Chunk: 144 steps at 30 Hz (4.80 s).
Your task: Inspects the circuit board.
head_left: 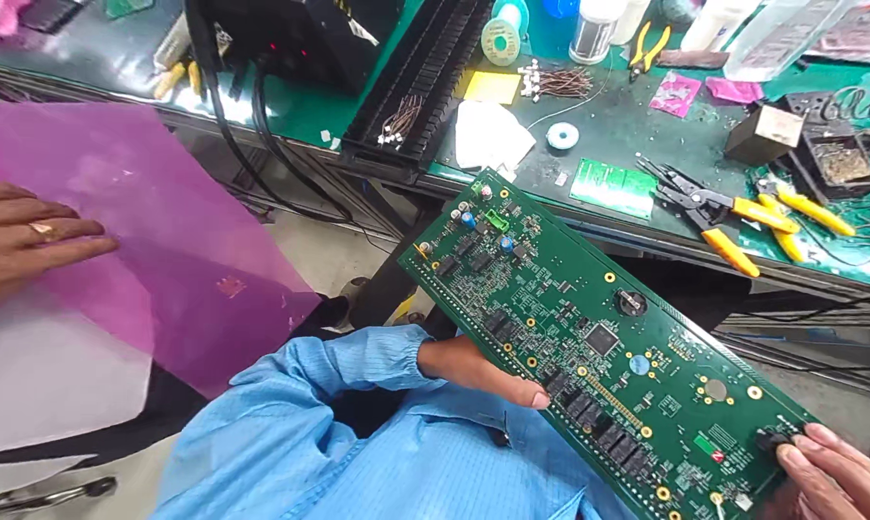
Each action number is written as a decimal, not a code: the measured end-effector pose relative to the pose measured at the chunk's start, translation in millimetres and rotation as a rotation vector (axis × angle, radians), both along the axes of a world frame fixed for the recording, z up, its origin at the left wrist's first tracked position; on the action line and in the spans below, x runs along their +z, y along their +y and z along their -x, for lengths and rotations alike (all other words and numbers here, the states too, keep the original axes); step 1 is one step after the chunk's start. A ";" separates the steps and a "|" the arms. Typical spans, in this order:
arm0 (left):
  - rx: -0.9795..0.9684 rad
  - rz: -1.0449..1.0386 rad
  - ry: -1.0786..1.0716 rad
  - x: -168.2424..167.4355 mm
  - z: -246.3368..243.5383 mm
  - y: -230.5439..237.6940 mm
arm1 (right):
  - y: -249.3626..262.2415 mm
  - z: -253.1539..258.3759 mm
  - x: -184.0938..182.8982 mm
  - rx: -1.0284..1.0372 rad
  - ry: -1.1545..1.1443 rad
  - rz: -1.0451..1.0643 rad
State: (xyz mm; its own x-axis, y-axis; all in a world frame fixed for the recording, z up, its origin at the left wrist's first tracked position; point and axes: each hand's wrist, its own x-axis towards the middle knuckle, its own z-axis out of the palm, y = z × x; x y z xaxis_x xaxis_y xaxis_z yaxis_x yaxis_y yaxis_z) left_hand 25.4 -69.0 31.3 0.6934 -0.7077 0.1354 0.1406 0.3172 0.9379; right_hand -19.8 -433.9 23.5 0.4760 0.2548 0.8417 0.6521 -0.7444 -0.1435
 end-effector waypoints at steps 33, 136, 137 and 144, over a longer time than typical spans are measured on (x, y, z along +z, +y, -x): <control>-0.053 -0.039 0.055 0.0 -2.2 1.8 | 4.2 1.0 -5.9 0.008 -0.027 -0.103; 0.139 -0.470 -1.348 -4.0 -24.8 9.5 | 13.6 -28.6 -34.9 0.779 0.514 -0.964; 0.137 -0.451 -1.330 -7.6 -23.6 7.4 | 11.5 -28.9 -35.2 0.772 0.512 -0.924; 0.125 -0.273 -1.071 -36.3 -9.0 -9.4 | 14.4 -21.7 -34.2 0.669 0.542 -0.905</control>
State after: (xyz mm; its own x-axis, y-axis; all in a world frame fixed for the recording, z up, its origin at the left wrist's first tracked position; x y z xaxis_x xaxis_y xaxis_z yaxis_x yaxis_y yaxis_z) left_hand 34.5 -78.4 -4.9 0.3800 -0.7382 0.5574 -0.8025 0.0366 0.5955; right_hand 1.8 -419.4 -10.6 0.8164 0.0126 0.5774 0.5615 0.2164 -0.7987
